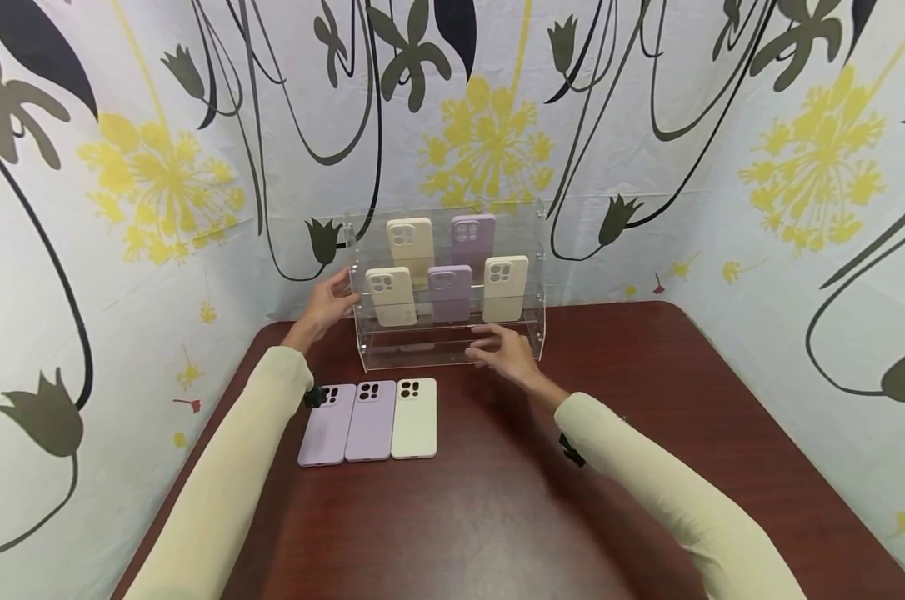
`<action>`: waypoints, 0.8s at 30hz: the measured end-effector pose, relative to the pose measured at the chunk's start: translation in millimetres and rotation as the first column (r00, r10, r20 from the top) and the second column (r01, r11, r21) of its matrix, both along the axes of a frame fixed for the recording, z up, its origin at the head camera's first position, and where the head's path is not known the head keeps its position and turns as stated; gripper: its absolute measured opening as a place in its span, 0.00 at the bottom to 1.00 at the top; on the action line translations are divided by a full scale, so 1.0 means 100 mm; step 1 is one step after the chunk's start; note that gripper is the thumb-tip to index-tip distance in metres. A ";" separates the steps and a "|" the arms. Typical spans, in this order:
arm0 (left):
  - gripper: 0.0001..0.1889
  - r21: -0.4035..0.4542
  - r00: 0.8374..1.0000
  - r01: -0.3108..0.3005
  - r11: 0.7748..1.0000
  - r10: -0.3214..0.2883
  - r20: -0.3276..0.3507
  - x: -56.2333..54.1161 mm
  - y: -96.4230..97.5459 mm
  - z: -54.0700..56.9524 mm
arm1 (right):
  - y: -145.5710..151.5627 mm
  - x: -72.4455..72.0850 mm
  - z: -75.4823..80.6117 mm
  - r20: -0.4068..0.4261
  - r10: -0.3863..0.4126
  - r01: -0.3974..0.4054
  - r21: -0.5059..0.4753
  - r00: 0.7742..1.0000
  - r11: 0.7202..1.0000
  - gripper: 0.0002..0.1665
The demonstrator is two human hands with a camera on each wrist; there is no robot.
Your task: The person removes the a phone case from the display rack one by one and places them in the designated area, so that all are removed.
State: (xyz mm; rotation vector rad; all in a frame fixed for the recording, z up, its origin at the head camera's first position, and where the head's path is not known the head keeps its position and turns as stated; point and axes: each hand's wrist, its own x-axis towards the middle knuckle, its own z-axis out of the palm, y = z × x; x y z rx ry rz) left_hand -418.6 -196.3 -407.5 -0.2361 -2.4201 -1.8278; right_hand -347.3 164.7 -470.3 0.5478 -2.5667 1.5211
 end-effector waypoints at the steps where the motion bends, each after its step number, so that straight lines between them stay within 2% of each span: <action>1: 0.40 0.004 1.000 0.005 1.000 -0.005 0.011 0.04 0.01 0.04 | 0.02 0.00 0.01 0.000 -0.004 0.004 -0.009 1.000 1.000 0.29; 7: 0.40 -0.004 1.000 -0.003 1.000 0.003 0.023 0.05 0.01 0.04 | 0.18 -0.05 0.08 0.006 -0.004 0.004 -0.079 1.000 0.997 0.27; 8: 0.40 -0.007 1.000 -0.009 1.000 0.009 0.012 0.01 0.01 0.00 | 0.21 -0.06 0.08 -0.003 -0.008 0.007 -0.071 1.000 0.997 0.27; 14: 0.40 0.010 1.000 -0.002 1.000 0.002 0.019 0.03 0.01 -0.01 | 0.37 -0.10 0.16 -0.033 -0.096 0.097 0.010 0.995 0.995 0.26; 24: 0.41 0.007 1.000 -0.007 1.000 0.007 0.014 0.03 0.02 0.02 | 0.61 -0.16 0.31 -0.090 -0.171 0.176 0.043 0.981 0.984 0.29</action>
